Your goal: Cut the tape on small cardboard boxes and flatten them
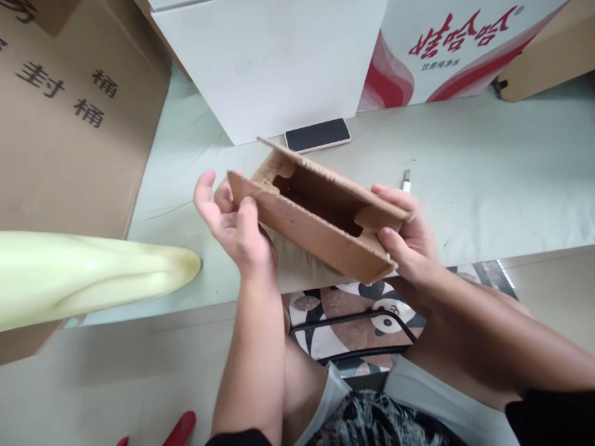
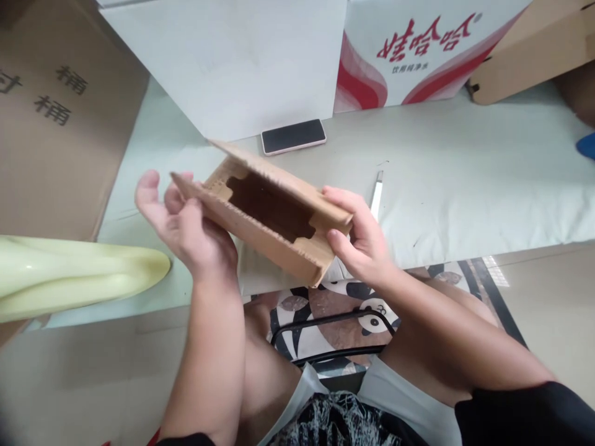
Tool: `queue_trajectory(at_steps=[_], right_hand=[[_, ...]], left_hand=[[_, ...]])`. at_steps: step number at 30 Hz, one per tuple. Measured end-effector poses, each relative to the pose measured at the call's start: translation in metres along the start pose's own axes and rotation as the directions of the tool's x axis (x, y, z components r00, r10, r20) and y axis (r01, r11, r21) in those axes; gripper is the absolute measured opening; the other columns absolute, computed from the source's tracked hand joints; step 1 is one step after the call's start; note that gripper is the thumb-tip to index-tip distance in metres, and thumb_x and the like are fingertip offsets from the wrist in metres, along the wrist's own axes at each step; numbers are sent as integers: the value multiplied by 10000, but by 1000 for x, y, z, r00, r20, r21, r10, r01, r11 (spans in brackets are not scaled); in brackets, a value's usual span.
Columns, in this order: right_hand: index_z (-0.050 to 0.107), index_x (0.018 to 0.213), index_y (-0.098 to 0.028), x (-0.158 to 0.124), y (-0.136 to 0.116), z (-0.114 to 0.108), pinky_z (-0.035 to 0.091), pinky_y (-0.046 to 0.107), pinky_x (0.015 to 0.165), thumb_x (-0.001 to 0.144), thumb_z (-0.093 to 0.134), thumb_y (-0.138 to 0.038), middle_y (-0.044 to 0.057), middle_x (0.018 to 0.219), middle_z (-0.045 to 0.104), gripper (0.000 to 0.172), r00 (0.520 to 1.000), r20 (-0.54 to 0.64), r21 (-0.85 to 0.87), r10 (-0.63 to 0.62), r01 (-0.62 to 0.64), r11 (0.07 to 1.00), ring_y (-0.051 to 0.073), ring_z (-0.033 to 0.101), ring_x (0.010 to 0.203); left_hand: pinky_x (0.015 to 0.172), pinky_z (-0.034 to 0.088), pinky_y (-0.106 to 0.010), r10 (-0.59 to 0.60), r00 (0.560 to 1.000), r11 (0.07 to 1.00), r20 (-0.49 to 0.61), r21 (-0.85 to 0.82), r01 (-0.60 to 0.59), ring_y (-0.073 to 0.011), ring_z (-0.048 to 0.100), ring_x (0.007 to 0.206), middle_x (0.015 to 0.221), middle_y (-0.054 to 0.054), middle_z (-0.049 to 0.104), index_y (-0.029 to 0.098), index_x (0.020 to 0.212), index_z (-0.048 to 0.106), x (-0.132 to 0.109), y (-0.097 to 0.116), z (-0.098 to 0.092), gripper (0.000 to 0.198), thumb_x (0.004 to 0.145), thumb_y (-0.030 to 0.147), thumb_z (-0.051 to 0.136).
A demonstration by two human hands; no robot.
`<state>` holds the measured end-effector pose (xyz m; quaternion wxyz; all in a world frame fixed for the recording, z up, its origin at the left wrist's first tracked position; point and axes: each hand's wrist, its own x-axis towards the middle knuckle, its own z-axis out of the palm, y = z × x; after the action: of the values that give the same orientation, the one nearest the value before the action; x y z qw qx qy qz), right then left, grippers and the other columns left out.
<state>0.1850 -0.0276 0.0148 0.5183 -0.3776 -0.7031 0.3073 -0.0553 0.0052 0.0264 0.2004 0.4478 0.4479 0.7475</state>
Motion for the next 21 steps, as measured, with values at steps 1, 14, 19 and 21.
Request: queue_trajectory(at_steps=[1, 14, 19, 21], right_hand=[[567, 1375, -388, 1, 2, -1, 518, 576, 1105, 1015, 547, -434, 56, 1409, 612, 364, 999, 6, -39, -41, 41, 998, 293, 604, 1305], [591, 1303, -346, 5, 22, -4, 482, 605, 1122, 1037, 415, -433, 62, 1438, 559, 330, 975, 59, -44, -216, 219, 975, 327, 556, 1351], [602, 1231, -308, 9, 29, 0, 474, 612, 1132, 1032, 434, -451, 81, 1405, 577, 297, 968, 13, -38, -252, 252, 967, 322, 570, 1330], [603, 1202, -290, 10, 33, 1, 468, 616, 1138, 1034, 426, -484, 89, 1381, 588, 312, 964, -2, -31, -266, 265, 964, 320, 572, 1327]], left_hand=[[1166, 446, -421, 25, 998, 998, 53, 54, -28, -242, 607, 1309, 1287, -48, 637, 318, 1374, 469, -1, -3, -2, 535, 871, 369, 642], [1234, 425, -495, 173, 960, 877, 220, 410, -252, -284, 586, 1309, 1309, -66, 576, 248, 1160, 756, 2, -23, -5, 368, 877, 281, 521], [1184, 471, -516, 233, 950, 893, 209, 341, -294, -299, 609, 1259, 1273, -76, 565, 266, 1145, 761, 3, -38, -9, 371, 912, 377, 495], [1171, 471, -529, 246, 942, 881, 227, 353, -315, -307, 617, 1241, 1249, -91, 567, 252, 1135, 765, 5, -41, -11, 419, 936, 452, 456]])
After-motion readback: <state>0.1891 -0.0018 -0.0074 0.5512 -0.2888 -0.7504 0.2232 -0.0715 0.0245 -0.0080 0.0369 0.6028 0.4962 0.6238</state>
